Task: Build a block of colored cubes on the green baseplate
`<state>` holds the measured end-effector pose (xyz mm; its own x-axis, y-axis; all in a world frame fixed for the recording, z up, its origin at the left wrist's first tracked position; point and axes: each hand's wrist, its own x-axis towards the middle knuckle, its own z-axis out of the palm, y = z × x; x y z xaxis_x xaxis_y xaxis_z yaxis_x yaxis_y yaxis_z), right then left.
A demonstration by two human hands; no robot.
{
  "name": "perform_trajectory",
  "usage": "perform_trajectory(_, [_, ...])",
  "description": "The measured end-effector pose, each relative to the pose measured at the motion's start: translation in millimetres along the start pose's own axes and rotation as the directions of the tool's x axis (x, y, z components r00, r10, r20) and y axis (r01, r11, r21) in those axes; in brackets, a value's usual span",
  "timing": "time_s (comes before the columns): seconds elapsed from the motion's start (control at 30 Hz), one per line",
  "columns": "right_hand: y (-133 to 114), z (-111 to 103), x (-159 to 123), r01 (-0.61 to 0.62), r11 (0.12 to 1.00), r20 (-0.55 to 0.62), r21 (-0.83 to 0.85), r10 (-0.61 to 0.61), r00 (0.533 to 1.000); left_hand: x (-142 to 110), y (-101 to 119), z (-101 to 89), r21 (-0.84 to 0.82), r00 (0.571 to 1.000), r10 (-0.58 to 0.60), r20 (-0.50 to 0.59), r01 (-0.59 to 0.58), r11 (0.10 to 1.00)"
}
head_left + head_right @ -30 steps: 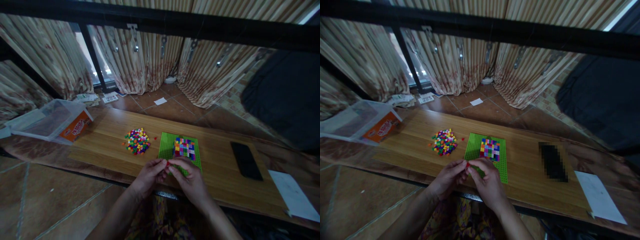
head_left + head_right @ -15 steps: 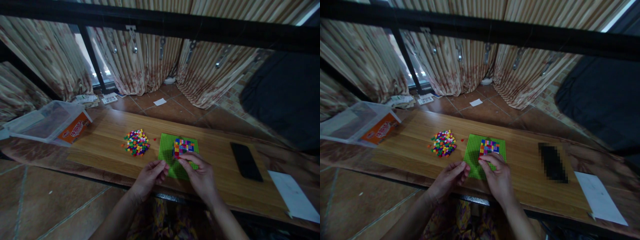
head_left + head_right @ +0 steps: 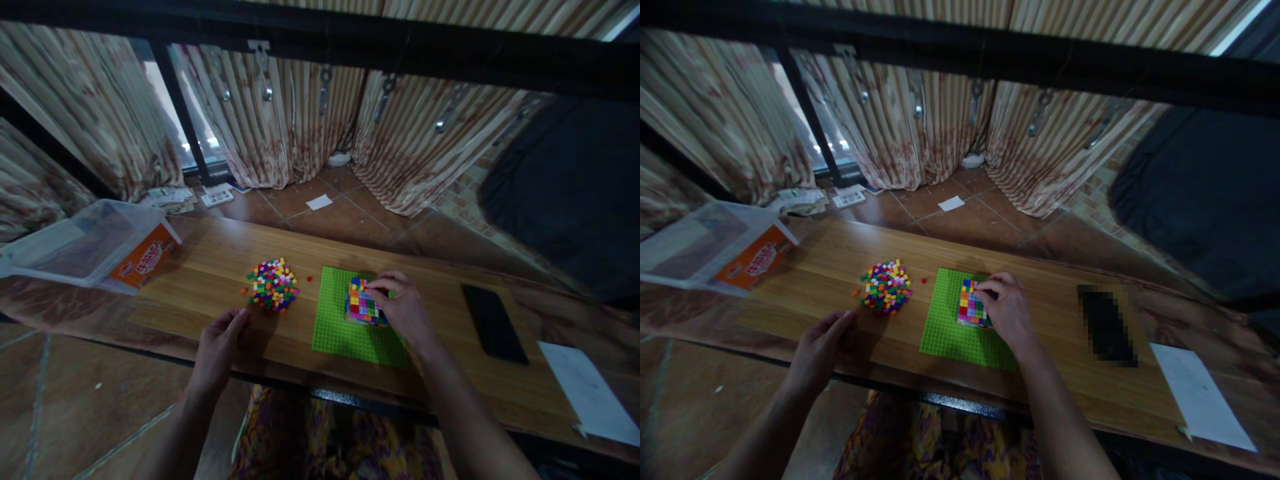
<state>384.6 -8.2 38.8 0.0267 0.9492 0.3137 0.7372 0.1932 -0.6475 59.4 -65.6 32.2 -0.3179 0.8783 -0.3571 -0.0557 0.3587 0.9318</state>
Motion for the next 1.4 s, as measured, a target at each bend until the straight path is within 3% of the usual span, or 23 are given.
perform_trajectory(0.13, [3.0,0.3,4.7,-0.041,0.997,0.011,0.06,0.04,0.999,2.7,2.2,-0.2,0.009,1.0,0.026,-0.007,-0.026,1.0])
perform_trajectory(0.27, [2.2,2.4,5.0,-0.016,0.997,-0.018,0.08,0.017,1.0,1.5,12.1,10.5,0.069,0.992,0.123,0.022,-0.125,0.99])
perform_trajectory(0.57, [-6.3,4.6,-15.6,0.21,0.947,-0.072,-0.245,-0.234,0.97,4.7,18.2,40.0,0.14,0.962,0.233,0.139,-0.252,0.957])
perform_trajectory(0.73, [-6.5,5.9,-21.2,0.269,0.911,-0.035,-0.313,-0.294,0.955,7.9,14.2,50.1,0.173,0.95,0.262,0.172,-0.291,0.941])
perform_trajectory(0.97, [-2.5,5.3,-18.6,0.319,0.917,0.072,-0.239,-0.311,0.948,14.5,15.7,73.7,0.198,0.921,0.292,0.259,-0.347,0.917])
perform_trajectory(1.07, [1.1,8.8,-20.4,0.295,0.931,0.041,-0.214,-0.293,0.955,21.3,20.8,89.1,0.283,0.87,0.374,0.322,-0.465,0.839])
perform_trajectory(1.17, [3.7,13.6,-22.8,0.27,0.943,0.0,-0.193,-0.275,0.962,30.4,26.6,105.2,0.457,0.831,0.43,0.354,-0.555,0.696])
perform_trajectory(1.3, [4.5,19.1,-24.5,0.256,0.951,-0.037,-0.171,-0.266,0.963,42.9,28.8,123.7,0.701,0.82,0.432,0.375,-0.556,0.446])
perform_trajectory(1.4, [3.1,21.3,-24.5,0.24,0.956,-0.062,-0.17,-0.253,0.965,49.6,27.2,132.7,0.761,0.829,0.394,0.397,-0.537,0.363])
